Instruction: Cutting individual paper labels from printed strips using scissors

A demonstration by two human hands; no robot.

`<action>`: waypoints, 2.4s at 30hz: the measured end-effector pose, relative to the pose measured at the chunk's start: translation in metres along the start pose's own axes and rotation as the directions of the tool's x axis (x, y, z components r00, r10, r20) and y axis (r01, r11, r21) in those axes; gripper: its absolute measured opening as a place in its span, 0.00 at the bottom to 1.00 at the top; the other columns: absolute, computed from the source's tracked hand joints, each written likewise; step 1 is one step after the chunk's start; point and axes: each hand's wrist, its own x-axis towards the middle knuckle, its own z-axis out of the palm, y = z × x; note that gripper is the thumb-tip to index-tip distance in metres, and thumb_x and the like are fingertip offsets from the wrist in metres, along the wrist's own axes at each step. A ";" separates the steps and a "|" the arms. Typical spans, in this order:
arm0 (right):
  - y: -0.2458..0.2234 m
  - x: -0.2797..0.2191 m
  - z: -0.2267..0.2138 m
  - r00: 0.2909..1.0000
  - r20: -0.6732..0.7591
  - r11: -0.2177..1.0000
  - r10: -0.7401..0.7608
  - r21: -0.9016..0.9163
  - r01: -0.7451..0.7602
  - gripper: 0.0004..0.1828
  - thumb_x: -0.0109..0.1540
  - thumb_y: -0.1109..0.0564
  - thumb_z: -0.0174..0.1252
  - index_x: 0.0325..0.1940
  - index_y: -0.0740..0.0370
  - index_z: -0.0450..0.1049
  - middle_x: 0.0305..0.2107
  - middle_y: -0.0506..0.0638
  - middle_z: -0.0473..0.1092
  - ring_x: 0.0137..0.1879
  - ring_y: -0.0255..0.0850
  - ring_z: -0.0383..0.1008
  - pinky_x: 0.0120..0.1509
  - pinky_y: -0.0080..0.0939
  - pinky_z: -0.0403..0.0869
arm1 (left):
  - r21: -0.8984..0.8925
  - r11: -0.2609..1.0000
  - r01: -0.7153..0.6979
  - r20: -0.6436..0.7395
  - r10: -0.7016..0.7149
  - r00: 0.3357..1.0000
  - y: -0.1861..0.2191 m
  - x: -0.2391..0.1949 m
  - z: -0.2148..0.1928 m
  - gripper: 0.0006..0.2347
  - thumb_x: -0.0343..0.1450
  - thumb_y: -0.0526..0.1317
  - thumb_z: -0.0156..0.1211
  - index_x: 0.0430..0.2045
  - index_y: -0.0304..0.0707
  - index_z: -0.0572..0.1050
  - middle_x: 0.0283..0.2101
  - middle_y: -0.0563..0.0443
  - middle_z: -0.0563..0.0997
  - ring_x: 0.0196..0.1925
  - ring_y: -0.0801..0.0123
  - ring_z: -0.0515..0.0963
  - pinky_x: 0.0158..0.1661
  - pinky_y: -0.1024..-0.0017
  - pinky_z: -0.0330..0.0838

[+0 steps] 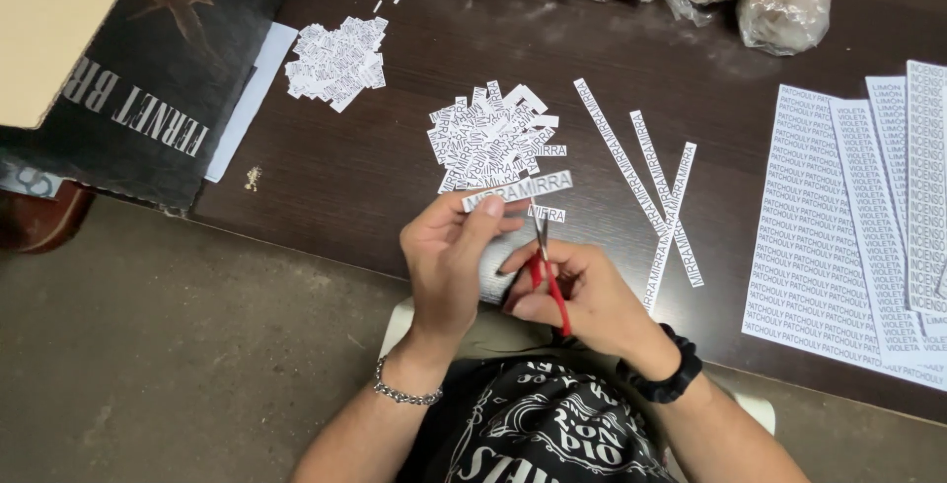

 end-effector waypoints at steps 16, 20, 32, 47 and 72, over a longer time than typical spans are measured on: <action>-0.035 0.009 0.014 0.999 -0.039 1.000 -0.008 -0.014 0.007 0.07 0.55 0.60 0.71 0.28 0.67 0.79 0.13 0.55 0.76 0.21 0.30 0.69 0.26 0.28 0.69 | 0.032 0.992 0.122 0.056 -0.124 0.991 -0.001 -0.009 0.008 0.10 0.69 0.36 0.65 0.27 0.20 0.80 0.26 0.33 0.85 0.26 0.65 0.84 0.27 0.68 0.83; -0.019 0.009 0.011 0.998 -0.062 0.998 0.029 -0.047 -0.032 0.08 0.55 0.60 0.70 0.29 0.68 0.80 0.12 0.57 0.76 0.19 0.31 0.70 0.25 0.28 0.69 | 0.011 0.993 0.114 0.065 -0.114 0.991 -0.002 -0.007 0.006 0.11 0.69 0.36 0.65 0.26 0.19 0.79 0.22 0.34 0.82 0.23 0.67 0.82 0.24 0.68 0.82; 0.016 0.025 -0.033 0.952 0.234 0.699 0.199 0.647 -0.305 0.43 0.63 0.22 0.42 0.39 0.68 0.73 0.15 0.49 0.71 0.19 0.30 0.68 0.16 0.20 0.64 | 0.337 0.929 0.153 0.218 -0.235 0.947 -0.017 0.040 -0.006 0.13 0.71 0.39 0.64 0.21 0.25 0.75 0.24 0.34 0.83 0.23 0.62 0.84 0.28 0.69 0.81; -0.035 -0.067 -0.119 0.984 -0.099 0.599 -0.148 0.783 0.169 0.38 0.60 0.27 0.58 0.53 0.64 0.73 0.15 0.39 0.59 0.26 0.32 0.56 0.24 0.27 0.57 | 0.263 0.435 -0.861 0.945 0.065 0.321 -0.042 -0.020 0.015 0.30 0.70 0.63 0.44 0.45 0.29 0.74 0.57 0.37 0.76 0.64 0.47 0.72 0.67 0.47 0.62; -0.012 -0.088 -0.044 0.873 -0.488 0.995 -0.006 0.085 0.055 0.03 0.59 0.66 0.61 0.36 0.66 0.75 0.34 0.62 0.81 0.45 0.50 0.86 0.53 0.44 0.84 | 0.032 0.249 -0.968 0.793 0.584 0.176 -0.020 -0.038 0.020 0.06 0.71 0.39 0.73 0.33 0.38 0.81 0.26 0.55 0.79 0.24 0.73 0.73 0.25 0.77 0.69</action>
